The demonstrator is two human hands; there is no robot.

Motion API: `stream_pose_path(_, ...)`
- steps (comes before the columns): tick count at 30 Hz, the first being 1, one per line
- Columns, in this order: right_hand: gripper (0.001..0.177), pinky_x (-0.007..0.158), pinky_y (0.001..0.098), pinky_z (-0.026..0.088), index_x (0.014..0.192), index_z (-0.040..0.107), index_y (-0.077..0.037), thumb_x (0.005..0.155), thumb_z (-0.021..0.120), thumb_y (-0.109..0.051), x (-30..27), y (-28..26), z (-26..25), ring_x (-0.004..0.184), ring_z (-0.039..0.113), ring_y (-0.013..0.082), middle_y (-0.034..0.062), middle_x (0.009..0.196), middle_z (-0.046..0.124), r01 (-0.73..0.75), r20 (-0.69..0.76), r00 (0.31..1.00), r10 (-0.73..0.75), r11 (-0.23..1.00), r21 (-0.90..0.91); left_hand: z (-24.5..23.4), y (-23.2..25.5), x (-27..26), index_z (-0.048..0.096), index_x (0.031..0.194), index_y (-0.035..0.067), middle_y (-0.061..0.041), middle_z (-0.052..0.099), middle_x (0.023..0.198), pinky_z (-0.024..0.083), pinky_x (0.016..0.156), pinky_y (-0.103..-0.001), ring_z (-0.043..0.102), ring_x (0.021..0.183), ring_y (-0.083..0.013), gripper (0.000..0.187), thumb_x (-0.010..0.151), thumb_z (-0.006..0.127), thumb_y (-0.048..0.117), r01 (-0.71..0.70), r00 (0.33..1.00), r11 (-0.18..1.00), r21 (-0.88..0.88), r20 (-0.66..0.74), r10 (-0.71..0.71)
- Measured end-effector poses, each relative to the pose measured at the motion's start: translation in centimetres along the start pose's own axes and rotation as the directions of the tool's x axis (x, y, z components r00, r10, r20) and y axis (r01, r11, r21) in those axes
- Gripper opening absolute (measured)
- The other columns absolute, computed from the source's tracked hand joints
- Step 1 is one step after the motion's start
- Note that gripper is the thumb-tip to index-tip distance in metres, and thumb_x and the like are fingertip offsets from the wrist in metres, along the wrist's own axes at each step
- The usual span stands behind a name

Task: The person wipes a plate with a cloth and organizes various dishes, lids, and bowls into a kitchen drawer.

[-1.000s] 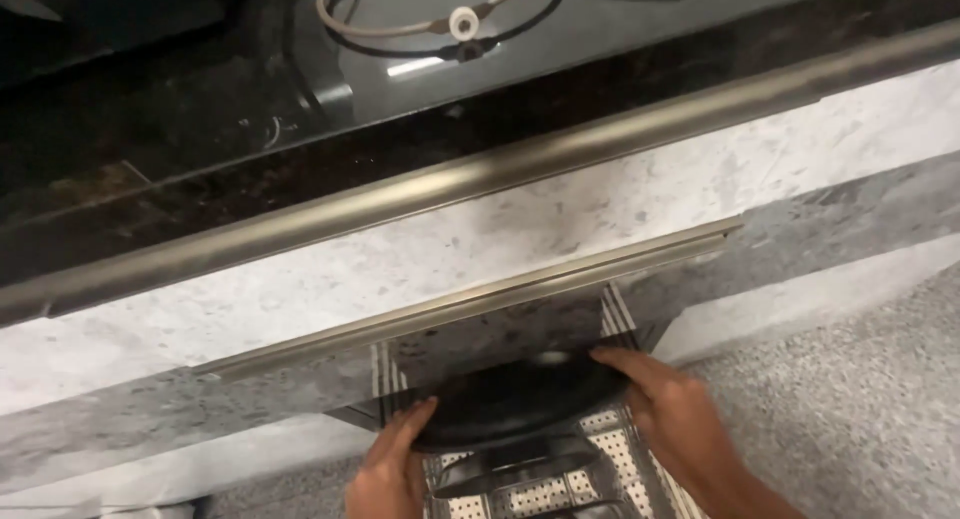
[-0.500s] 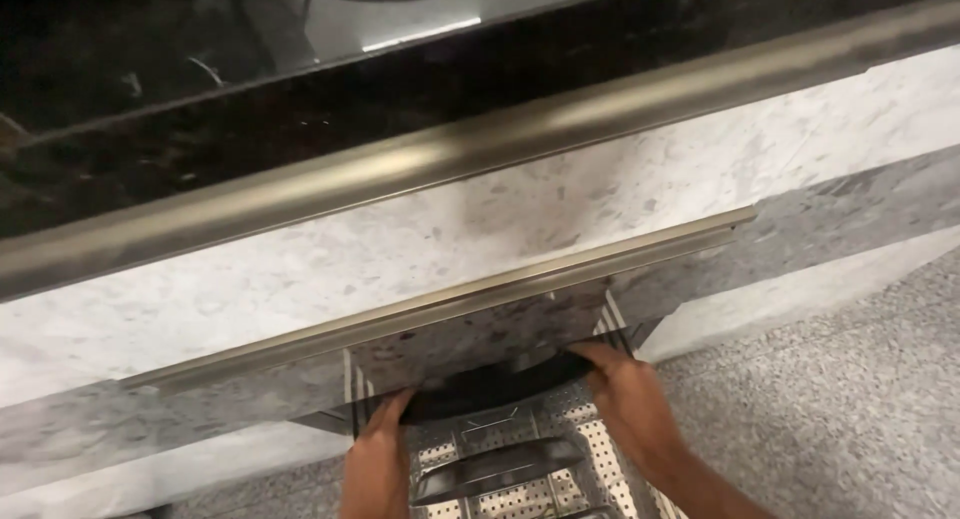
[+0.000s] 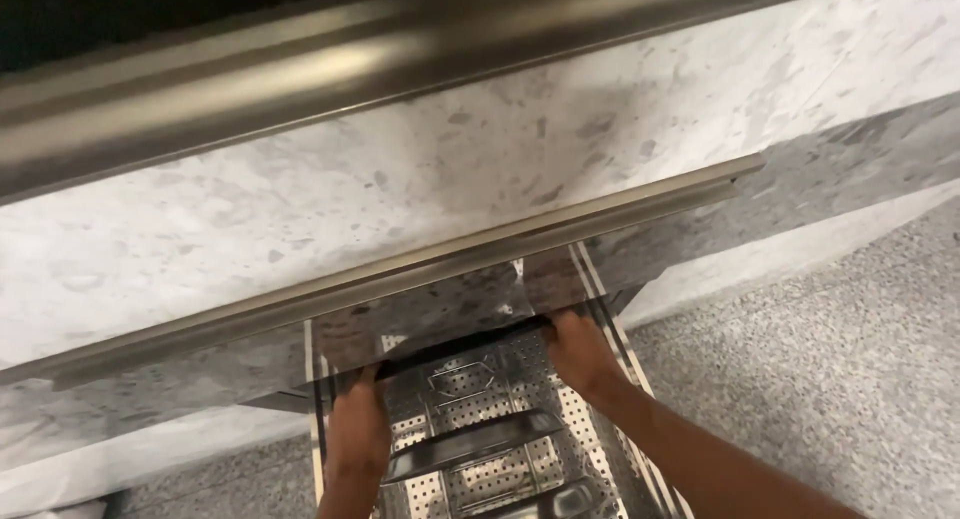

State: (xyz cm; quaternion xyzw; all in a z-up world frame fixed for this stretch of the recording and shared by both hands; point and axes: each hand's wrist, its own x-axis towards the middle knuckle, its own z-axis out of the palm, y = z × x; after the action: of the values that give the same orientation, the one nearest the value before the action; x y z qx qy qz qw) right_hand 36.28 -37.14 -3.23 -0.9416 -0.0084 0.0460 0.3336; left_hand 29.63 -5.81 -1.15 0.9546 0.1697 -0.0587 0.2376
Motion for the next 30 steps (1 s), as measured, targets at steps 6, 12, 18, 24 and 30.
stream_pose_path(6,0.024,0.086,0.0574,0.052,0.107,0.068,-0.003,0.087,0.057,-0.009,1.7,1.2,2.1,0.101,0.064,0.0493,0.0273,0.103,0.07,-0.085,0.043,0.996,0.084,0.996,0.032,3.7,-1.9,2.3,0.065,0.129,0.015,-0.032,0.068,0.104,0.053,0.084,-0.06,0.067,0.099,-0.0519,0.033,0.102,0.048,0.018,0.093,0.995,0.995,-0.029,0.026,-0.092)
stream_pose_path(12,0.032,0.092,0.0591,0.049,0.117,0.062,-0.003,0.087,0.061,-0.015,3.2,0.6,3.3,0.103,0.061,0.051,0.0292,0.107,0.068,-0.122,0.047,0.991,0.122,0.992,0.009,9.5,-7.6,5.6,0.07,0.104,0.004,-0.032,0.07,0.103,0.053,0.085,-0.06,0.065,0.1,-0.0534,0.02,0.092,0.055,0.013,0.052,0.996,0.998,-0.026,-0.075,-0.054)
stream_pose_path(18,0.028,0.095,0.0557,0.051,0.115,0.07,-0.013,0.092,0.06,-0.025,2.2,-0.8,2.5,0.105,0.065,0.0464,0.024,0.109,0.07,-0.072,0.15,0.986,0.074,0.997,-0.02,5.0,-4.5,4.1,0.068,0.118,0.013,-0.032,0.069,0.103,0.05,0.084,-0.062,0.064,0.099,-0.0532,0.026,0.095,0.056,0.017,0.095,0.995,0.995,-0.04,0.039,-0.093)
stream_pose_path(24,0.031,0.093,0.0564,0.053,0.119,0.07,-0.012,0.091,0.063,-0.024,0.0,-2.2,1.2,0.105,0.064,0.0471,0.0251,0.108,0.07,-0.049,0.193,0.979,0.061,0.997,-0.067,6.4,-6.1,4.5,0.073,0.114,0.007,-0.03,0.07,0.107,0.052,0.088,-0.06,0.065,0.103,-0.0505,0.03,0.101,0.06,0.03,0.221,0.963,0.974,0.053,0.143,-0.226)
stream_pose_path(30,0.047,0.098,0.0456,0.051,0.144,0.048,-0.003,0.098,0.051,-0.011,-7.9,-9.2,-6.0,0.118,0.06,0.039,0.0195,0.133,0.058,0.232,0.172,0.963,-0.207,0.962,-0.144,0.9,-1.9,1.0,0.05,0.15,0.024,-0.031,0.071,0.107,0.051,0.089,-0.061,0.067,0.101,-0.0514,0.052,0.098,0.056,0.025,0.145,0.98,0.989,0.011,0.135,-0.145)
